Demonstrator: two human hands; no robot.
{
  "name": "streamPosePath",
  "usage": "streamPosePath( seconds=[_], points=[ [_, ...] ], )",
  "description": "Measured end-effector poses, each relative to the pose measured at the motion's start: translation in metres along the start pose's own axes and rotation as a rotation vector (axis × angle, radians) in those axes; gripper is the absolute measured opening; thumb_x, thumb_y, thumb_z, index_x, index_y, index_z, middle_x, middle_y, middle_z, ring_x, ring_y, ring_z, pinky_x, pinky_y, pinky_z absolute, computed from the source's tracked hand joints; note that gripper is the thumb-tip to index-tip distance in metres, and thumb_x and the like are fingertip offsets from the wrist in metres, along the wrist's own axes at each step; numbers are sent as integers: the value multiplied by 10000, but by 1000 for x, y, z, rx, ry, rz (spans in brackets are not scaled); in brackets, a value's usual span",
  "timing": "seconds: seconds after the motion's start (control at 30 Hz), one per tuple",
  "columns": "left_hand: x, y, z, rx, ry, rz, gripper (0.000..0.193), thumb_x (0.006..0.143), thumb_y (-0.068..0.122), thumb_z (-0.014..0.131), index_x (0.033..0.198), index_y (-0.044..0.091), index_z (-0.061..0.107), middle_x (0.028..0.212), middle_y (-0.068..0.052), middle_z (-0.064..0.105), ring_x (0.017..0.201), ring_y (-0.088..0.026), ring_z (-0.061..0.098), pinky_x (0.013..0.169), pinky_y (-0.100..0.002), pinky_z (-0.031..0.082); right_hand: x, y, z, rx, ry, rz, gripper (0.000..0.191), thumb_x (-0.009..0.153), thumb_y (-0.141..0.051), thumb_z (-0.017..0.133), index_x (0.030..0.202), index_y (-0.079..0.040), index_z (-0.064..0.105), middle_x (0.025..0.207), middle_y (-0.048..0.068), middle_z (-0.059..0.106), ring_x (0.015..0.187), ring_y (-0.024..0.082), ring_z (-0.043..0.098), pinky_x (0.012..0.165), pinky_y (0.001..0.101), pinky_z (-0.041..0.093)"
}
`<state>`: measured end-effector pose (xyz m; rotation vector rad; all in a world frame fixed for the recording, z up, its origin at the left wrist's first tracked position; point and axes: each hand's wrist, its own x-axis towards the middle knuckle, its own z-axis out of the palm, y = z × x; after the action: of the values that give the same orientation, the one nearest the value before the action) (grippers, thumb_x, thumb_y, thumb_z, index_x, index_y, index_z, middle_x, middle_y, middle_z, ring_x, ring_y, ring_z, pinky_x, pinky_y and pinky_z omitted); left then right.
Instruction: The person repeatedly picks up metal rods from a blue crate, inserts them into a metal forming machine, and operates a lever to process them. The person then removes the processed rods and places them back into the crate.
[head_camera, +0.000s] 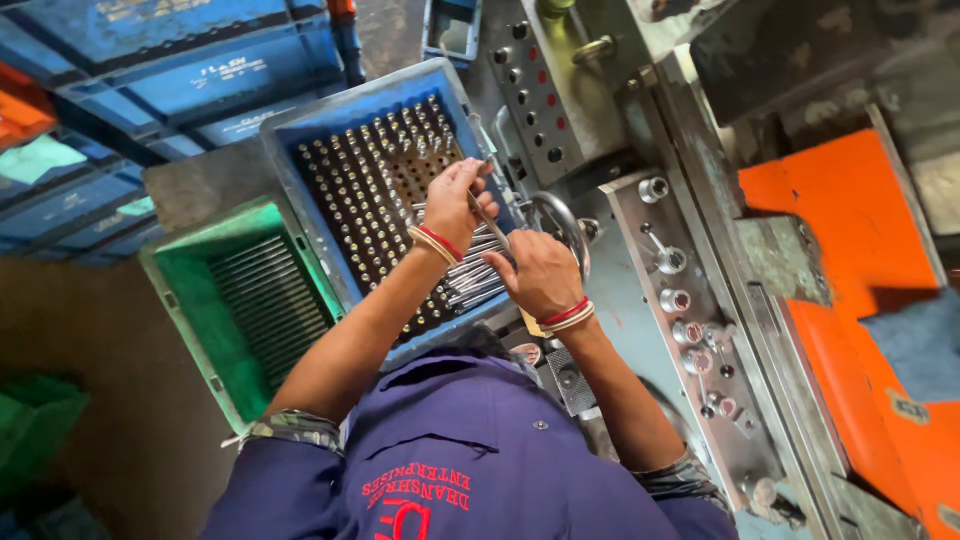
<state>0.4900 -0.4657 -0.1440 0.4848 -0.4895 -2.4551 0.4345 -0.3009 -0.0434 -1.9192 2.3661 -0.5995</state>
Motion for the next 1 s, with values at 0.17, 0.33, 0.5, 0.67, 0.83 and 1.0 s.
streamPosePath(
  seconds=[0.17,0.33,0.5,0.67,0.83,1.0],
  points=[
    [-31,5,39,1123,-12,632,283,961,300,759,875,45,673,695,-23,683,620,-80,632,547,-258,482,-18,15,-23,471,-118,287,297,1042,-268,589,851,-55,667,790,74,650,734,257,653,705,385,509],
    [-46,16,52,1314,-78,292,415,1002,310,725,744,-16,717,544,-53,525,550,-87,434,504,-303,341,-28,30,-44,346,-13,32,133,1001,-148,645,942,-35,686,911,124,618,941,305,600,861,420,488],
    [-37,12,46,932,-230,11,413,1006,333,682,812,-24,753,650,37,644,573,-19,566,509,-232,462,-29,20,-54,1,188,-205,128,899,-94,737,1005,-31,700,973,87,628,1048,267,626,1189,501,410],
    [-39,16,45,990,-168,-312,442,970,389,670,803,-17,720,565,9,535,415,-55,402,364,-268,263,-24,9,-66,-192,193,-317,150,886,-111,754,1004,-31,705,979,87,642,1101,257,634,1220,499,390],
    [-43,16,46,1019,-193,-374,484,978,413,684,760,-19,670,573,17,517,423,-54,413,369,-266,280,-26,3,-70,-319,158,-398,215,907,-158,747,1041,7,714,985,96,647,1089,264,629,1193,465,410],
    [-48,11,49,1017,-124,-390,443,959,396,709,740,11,684,567,32,519,437,-48,404,381,-263,284,-32,7,-55,-236,144,-326,172,931,-152,717,989,8,698,955,104,623,1020,281,607,1022,428,476]
  ],
)
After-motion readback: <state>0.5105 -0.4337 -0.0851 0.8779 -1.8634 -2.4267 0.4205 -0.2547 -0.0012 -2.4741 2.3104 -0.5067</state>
